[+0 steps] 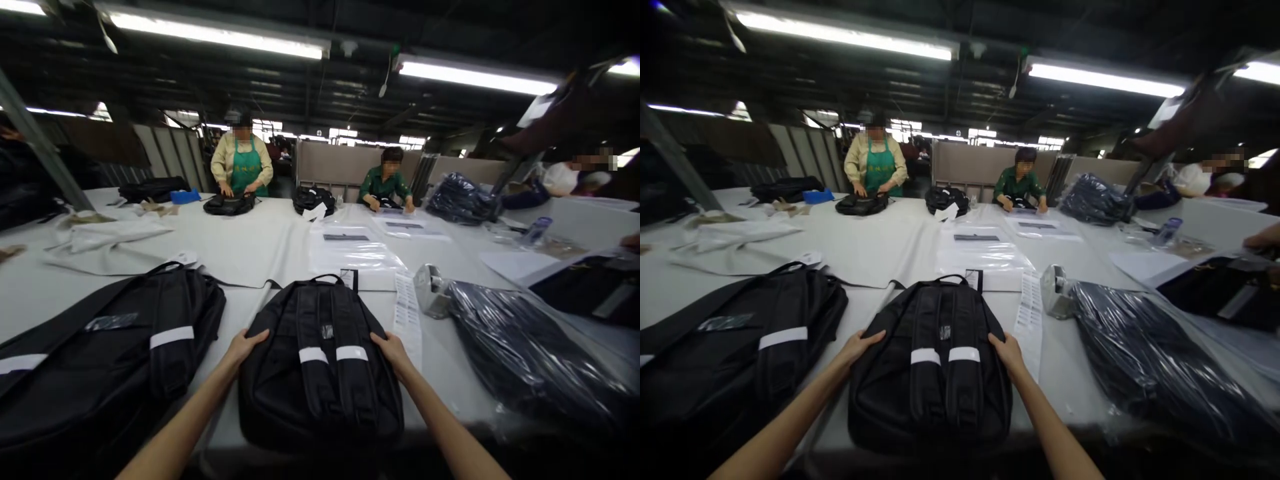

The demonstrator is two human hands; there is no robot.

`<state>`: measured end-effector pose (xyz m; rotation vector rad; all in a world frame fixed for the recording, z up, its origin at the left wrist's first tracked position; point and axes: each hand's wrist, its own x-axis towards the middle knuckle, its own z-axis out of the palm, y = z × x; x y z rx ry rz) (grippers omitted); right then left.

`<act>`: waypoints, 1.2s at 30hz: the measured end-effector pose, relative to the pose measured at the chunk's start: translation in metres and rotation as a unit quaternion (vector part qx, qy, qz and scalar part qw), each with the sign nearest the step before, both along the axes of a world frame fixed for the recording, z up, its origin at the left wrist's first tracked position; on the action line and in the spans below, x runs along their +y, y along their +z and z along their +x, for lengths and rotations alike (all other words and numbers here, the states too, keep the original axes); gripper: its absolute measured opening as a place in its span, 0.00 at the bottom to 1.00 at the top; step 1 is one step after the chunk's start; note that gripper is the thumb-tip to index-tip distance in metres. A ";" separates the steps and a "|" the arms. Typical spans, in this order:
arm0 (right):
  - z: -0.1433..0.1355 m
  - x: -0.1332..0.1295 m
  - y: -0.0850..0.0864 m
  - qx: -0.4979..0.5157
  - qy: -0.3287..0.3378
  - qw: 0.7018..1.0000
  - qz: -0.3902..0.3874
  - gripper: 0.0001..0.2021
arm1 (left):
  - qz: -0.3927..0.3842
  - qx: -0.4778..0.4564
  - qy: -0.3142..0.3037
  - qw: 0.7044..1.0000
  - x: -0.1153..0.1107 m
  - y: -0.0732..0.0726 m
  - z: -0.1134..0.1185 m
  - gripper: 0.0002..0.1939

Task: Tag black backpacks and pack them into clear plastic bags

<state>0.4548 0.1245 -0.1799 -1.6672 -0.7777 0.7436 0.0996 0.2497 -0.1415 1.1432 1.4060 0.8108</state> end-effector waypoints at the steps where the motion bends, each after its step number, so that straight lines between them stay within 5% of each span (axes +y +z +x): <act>1: 0.002 0.002 -0.006 -0.003 0.000 1.000 -0.010 0.18 | -0.003 0.021 -0.006 1.000 0.003 -0.004 0.000 0.38; 5: 0.011 0.005 -0.015 -0.037 0.006 0.999 -0.022 0.18 | 0.013 0.092 -0.040 0.995 0.005 -0.007 -0.005 0.38; 9: 0.013 -0.003 -0.007 -0.112 -0.007 0.994 -0.018 0.18 | 0.093 0.165 -0.069 0.980 -0.002 0.001 -0.011 0.37; 14: -0.007 -0.022 0.038 -0.259 0.004 0.964 0.053 0.24 | 0.265 0.199 -0.139 0.933 -0.022 0.046 -0.002 0.30; 16: -0.020 -0.039 0.065 -0.306 0.093 0.945 0.071 0.18 | 0.318 0.191 -0.247 0.895 -0.045 0.072 0.005 0.21; 19: -0.030 -0.079 0.088 -0.356 0.234 0.901 0.083 0.19 | 0.417 0.252 -0.410 0.771 -0.093 0.092 0.011 0.24; 21: -0.033 -0.108 0.080 -0.427 0.277 0.856 0.094 0.31 | 0.484 0.333 -0.421 0.691 -0.124 0.083 0.010 0.37; 23: -0.035 -0.131 0.055 -0.501 0.285 0.812 0.095 0.42 | 0.531 0.405 -0.392 0.632 -0.144 0.063 0.007 0.40; 26: -0.038 -0.142 0.013 -0.572 0.261 0.767 0.131 0.34 | 0.560 0.471 -0.387 0.561 -0.145 0.040 0.007 0.18; 28: -0.035 -0.131 0.002 -0.583 0.245 0.754 0.176 0.26 | 0.570 0.488 -0.405 0.523 -0.130 0.042 0.013 0.06; 33: -0.019 -0.088 0.040 -0.580 0.258 0.743 0.210 0.19 | 0.615 0.487 -0.356 0.508 -0.095 0.067 0.034 0.12; 36: -0.021 -0.076 0.048 -0.634 0.261 0.703 0.187 0.11 | 0.633 0.482 -0.319 0.515 -0.097 0.052 0.039 0.10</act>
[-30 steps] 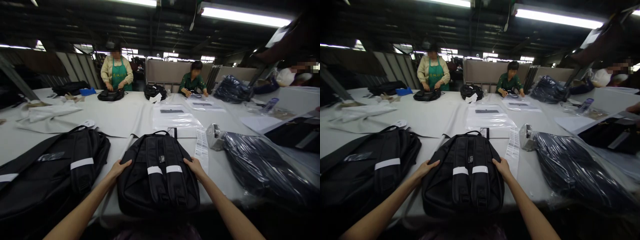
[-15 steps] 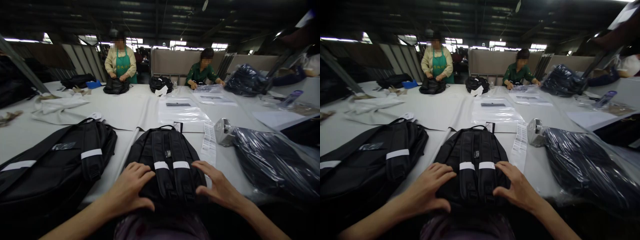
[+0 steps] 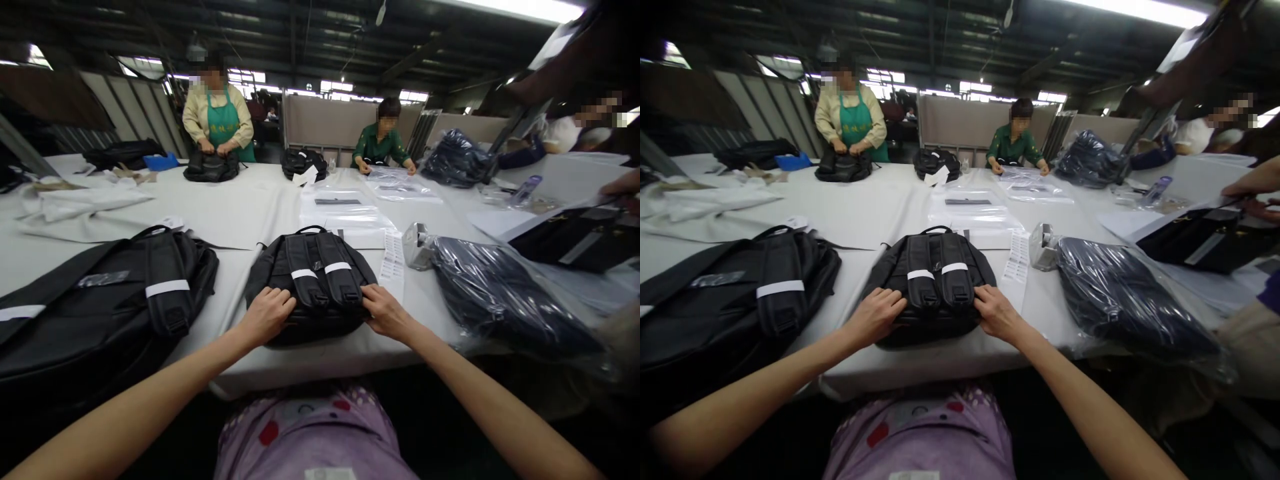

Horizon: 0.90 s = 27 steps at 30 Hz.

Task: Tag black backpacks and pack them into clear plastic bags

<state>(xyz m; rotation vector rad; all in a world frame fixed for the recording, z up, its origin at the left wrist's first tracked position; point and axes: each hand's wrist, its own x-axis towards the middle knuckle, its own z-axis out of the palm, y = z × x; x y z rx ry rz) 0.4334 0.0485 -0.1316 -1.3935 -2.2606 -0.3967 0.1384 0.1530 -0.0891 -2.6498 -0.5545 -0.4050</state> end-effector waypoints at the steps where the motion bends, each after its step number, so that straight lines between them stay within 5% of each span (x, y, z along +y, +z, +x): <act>1: -0.003 0.002 -0.004 -0.018 -0.004 1.000 0.005 0.11 | 0.007 -0.016 0.002 1.000 -0.004 -0.010 -0.001 0.08; 3: -0.009 0.003 -0.016 -0.032 -0.019 0.999 0.029 0.12 | 0.022 -0.048 -0.067 0.996 -0.012 -0.033 -0.005 0.08; 7: -0.011 0.008 -0.024 -0.056 -0.018 0.996 0.064 0.06 | -0.038 0.049 -0.327 0.943 -0.015 -0.069 -0.001 0.17; 13: -0.016 0.032 0.007 -0.129 0.060 0.989 0.048 0.08 | -0.153 0.090 -0.246 0.953 0.007 -0.099 0.042 0.32; 17: -0.013 0.045 0.013 -0.146 0.058 0.987 0.043 0.10 | -0.194 0.079 -0.212 0.955 0.009 -0.105 0.048 0.37; 23: 0.018 0.053 -0.026 -0.036 0.023 0.999 0.014 0.09 | -0.294 0.089 -0.178 0.935 0.014 -0.104 0.046 0.38; 27: 0.011 0.071 -0.053 0.019 -0.009 0.999 0.029 0.08 | -0.307 0.076 -0.171 0.933 0.014 -0.106 0.051 0.38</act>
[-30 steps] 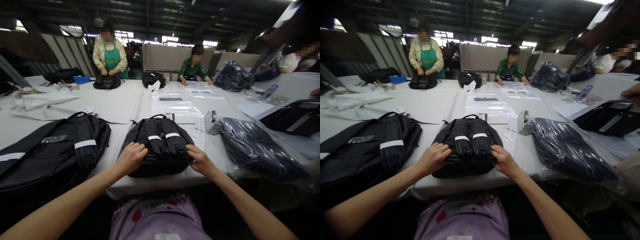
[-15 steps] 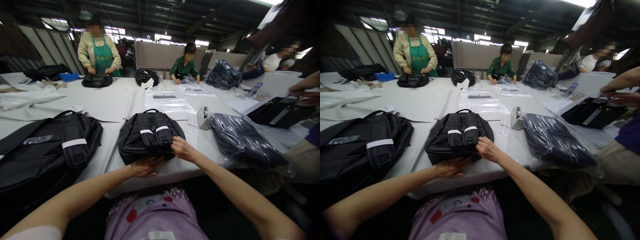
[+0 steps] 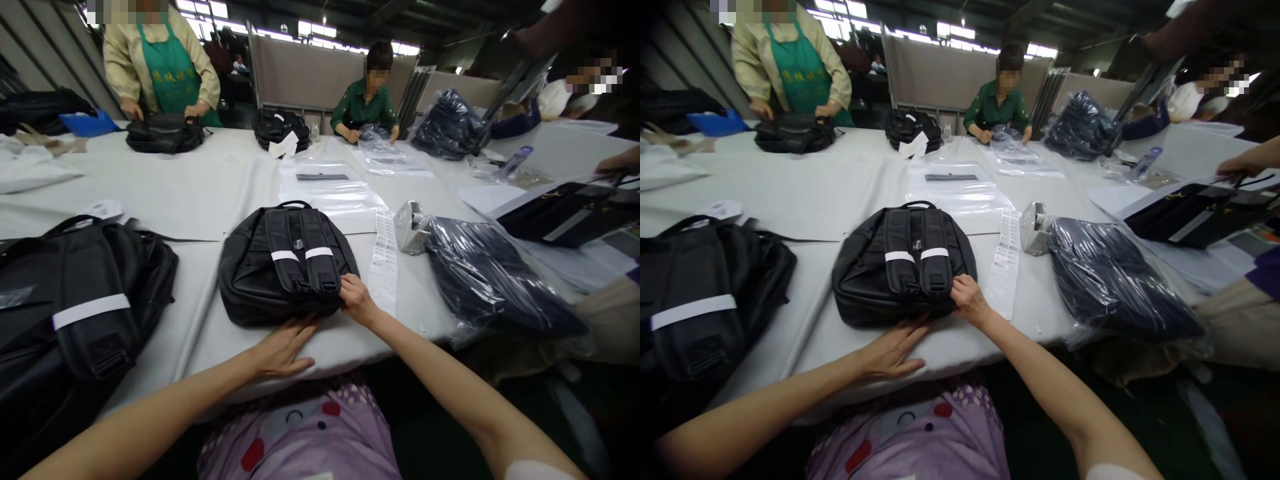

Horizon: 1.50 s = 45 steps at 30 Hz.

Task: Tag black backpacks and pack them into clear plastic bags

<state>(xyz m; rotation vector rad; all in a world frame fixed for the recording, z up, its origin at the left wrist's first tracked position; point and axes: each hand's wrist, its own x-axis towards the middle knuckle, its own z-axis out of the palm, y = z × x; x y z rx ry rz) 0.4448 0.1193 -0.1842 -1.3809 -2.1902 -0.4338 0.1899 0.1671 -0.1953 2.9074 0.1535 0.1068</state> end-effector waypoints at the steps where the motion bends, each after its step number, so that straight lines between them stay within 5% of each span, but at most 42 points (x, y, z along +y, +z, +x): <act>1: -0.003 0.004 -0.001 0.008 0.001 1.000 0.004 0.09 | -0.002 -0.005 0.004 1.000 -0.001 0.000 -0.002 0.37; 5: -0.002 0.004 0.016 0.027 0.043 0.999 0.011 0.10 | 0.025 -0.150 0.076 0.986 -0.011 0.014 -0.031 0.22; 7: 0.007 -0.004 0.028 0.033 0.066 0.997 0.005 0.10 | 0.104 -0.295 0.195 0.930 -0.015 0.034 -0.051 0.20; 9: 0.012 -0.014 0.038 0.036 0.079 0.996 -0.010 0.10 | 0.194 -0.328 0.296 0.876 -0.013 0.058 -0.062 0.28; 11: 0.006 -0.022 0.044 0.024 0.068 0.997 -0.026 0.08 | 0.246 -0.195 0.281 0.907 -0.004 0.079 -0.060 0.31; 14: -0.027 -0.026 0.044 -0.018 0.008 0.998 -0.055 0.06 | 0.270 -0.035 0.216 0.938 0.019 0.089 -0.043 0.10; 18: -0.070 -0.018 0.034 -0.036 -0.101 0.994 -0.033 0.09 | 0.290 -0.013 0.201 0.936 0.029 0.089 -0.027 0.07; 23: -0.065 -0.029 0.047 -0.067 -0.062 0.996 -0.022 0.11 | 0.286 0.000 0.165 0.944 0.005 0.111 -0.045 0.07; 26: -0.056 -0.041 0.046 -0.116 -0.004 0.993 0.004 0.18 | 0.258 0.000 0.164 0.952 -0.003 0.103 -0.062 0.09; 31: -0.027 -0.041 0.019 -0.143 0.084 0.986 -0.003 0.13 | 0.242 -0.028 0.139 0.960 0.008 0.054 -0.079 0.13; 34: -0.008 -0.040 0.005 -0.114 0.133 0.984 -0.015 0.13 | 0.241 -0.044 0.094 0.965 0.017 0.040 -0.085 0.18; 40: -0.014 -0.050 -0.023 -0.076 0.092 0.993 -0.015 0.21 | 0.242 -0.075 0.090 0.963 0.022 0.025 -0.090 0.21; 45: -0.031 -0.064 -0.023 -0.045 0.034 0.991 -0.121 0.24 | 0.203 0.041 0.120 0.971 0.005 0.041 -0.089 0.35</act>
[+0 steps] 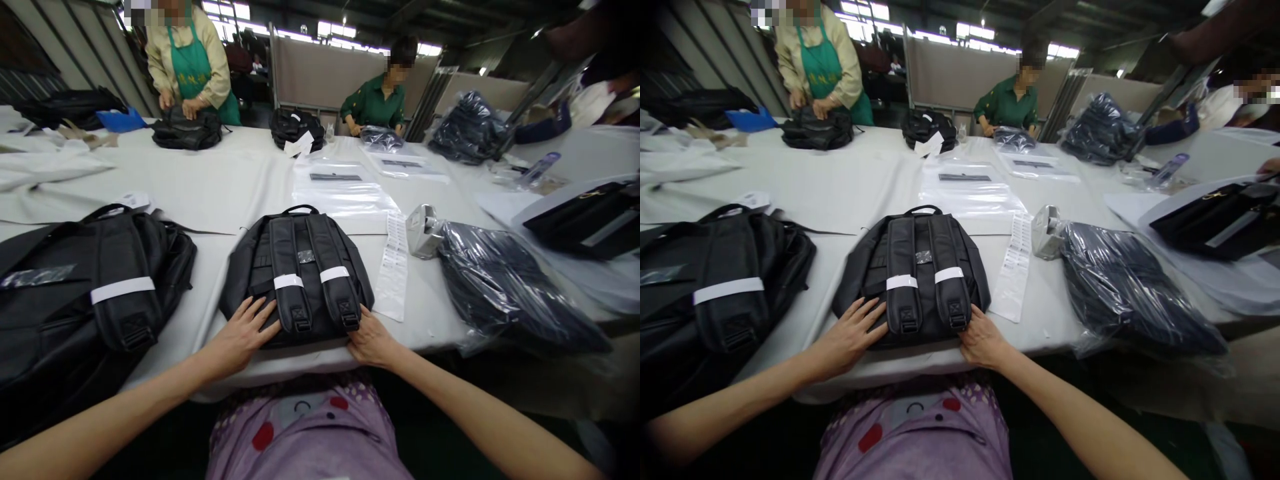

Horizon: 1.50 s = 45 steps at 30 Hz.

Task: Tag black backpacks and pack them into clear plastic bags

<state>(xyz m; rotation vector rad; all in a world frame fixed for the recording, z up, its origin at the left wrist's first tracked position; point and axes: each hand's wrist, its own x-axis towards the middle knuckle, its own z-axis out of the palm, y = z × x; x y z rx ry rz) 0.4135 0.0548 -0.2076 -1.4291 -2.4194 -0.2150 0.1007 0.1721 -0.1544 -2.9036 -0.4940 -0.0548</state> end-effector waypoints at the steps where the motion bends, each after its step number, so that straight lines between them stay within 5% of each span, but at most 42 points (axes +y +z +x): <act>1: -0.002 -0.001 0.001 0.003 -0.010 1.000 -0.001 0.23 | -0.007 0.020 0.017 1.000 -0.004 0.005 0.000 0.39; 6: -0.002 0.008 -0.002 -0.032 0.000 0.998 0.062 0.20 | 0.005 0.069 0.035 0.997 -0.001 0.014 -0.002 0.45; 10: -0.004 0.013 -0.005 -0.050 0.007 0.985 0.163 0.13 | 0.005 0.051 -0.002 0.999 0.012 0.005 -0.005 0.41; 14: -0.009 -0.010 -0.004 -0.026 0.011 0.986 0.167 0.11 | 0.004 0.004 -0.029 1.000 0.002 -0.006 -0.014 0.38; 18: -0.002 -0.041 0.027 0.134 0.048 0.989 0.047 0.14 | 0.016 -0.019 -0.037 0.999 -0.008 -0.016 -0.020 0.34; 21: 0.007 -0.043 0.066 0.256 0.019 0.964 0.073 0.15 | 0.008 -0.021 -0.039 0.999 -0.008 -0.020 -0.019 0.33; 24: 0.005 -0.026 0.083 0.182 -0.026 0.982 0.044 0.21 | -0.003 -0.011 -0.035 0.999 -0.007 -0.017 -0.020 0.34; 28: -0.004 0.001 0.054 -0.006 -0.003 0.995 -0.097 0.29 | -0.071 0.003 -0.038 0.997 -0.014 0.010 -0.020 0.37; 32: 0.000 0.007 0.025 -0.033 -0.012 0.994 -0.103 0.31 | -0.131 -0.121 -0.005 0.984 -0.023 0.053 -0.001 0.12; 34: 0.003 0.005 0.021 -0.030 -0.005 0.995 -0.091 0.31 | -0.118 -0.183 0.002 0.976 -0.022 0.065 0.016 0.10; 39: 0.007 -0.002 0.021 0.028 0.013 0.998 -0.050 0.30 | -0.178 -0.060 -0.155 0.970 0.000 0.050 0.037 0.17; 45: 0.017 -0.007 0.023 0.102 0.061 0.985 -0.122 0.23 | -0.255 -0.016 -0.216 0.942 0.023 0.035 0.028 0.18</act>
